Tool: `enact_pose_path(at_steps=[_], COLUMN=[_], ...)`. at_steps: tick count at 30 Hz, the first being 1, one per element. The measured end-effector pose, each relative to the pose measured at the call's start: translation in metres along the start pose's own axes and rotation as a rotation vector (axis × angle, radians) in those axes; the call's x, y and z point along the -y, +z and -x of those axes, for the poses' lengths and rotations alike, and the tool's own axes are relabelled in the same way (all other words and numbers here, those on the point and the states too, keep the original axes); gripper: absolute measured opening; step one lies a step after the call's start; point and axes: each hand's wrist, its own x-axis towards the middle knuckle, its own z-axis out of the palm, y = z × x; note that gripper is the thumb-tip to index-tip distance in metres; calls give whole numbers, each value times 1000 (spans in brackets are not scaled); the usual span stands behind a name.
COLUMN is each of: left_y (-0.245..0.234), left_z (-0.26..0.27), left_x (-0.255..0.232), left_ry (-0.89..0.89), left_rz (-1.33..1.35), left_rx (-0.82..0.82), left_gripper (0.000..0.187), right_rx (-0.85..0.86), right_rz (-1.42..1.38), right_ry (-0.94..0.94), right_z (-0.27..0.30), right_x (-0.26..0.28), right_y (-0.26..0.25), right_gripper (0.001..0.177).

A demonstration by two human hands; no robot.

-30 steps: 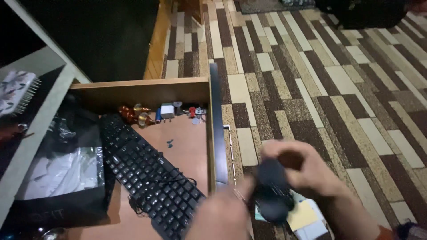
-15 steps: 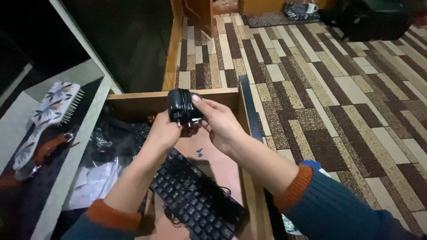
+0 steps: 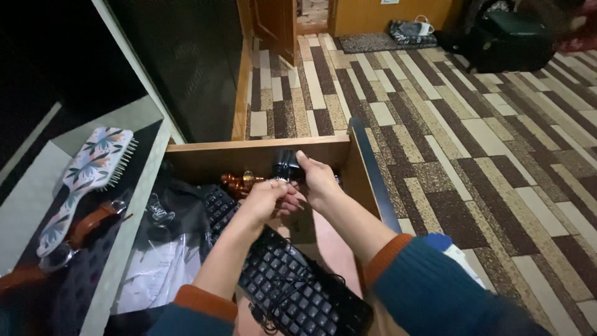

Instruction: The person organizes items in a drawer by placing small objects, a charger, a mouse, and papers into the drawer. They handle each item individually and arrange them neatly.

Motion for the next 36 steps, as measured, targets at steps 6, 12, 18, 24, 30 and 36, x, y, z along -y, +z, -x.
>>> enact_pose_path(at_steps=[6,12,18,24,30,36], left_y=[-44,-3,20,-10,-40,-24], left_z=[-66,23,66,2,-32,4], left_x=[44,-14,-52,-4,24,5], left_ry=[3,-39,-5,5,-117,-135], left_rz=[104,105,397,437,569,589], left_rx=[-261,-257,-189,-389,-163,-34], left_gripper=[38,69,84,59,23,26], right_rx=[-13,50,195,393,323,348], right_rz=[152,263,864,764,504,468], right_ry=[-60,-115,-416,-330,-319,-338], right_z=[14,25,78,85,93,68], right_x=[-14,-15,5,-6,13,3], right_y=[-5,-9,9,13,4,-13], right_gripper=[47,65,56,54,26,31])
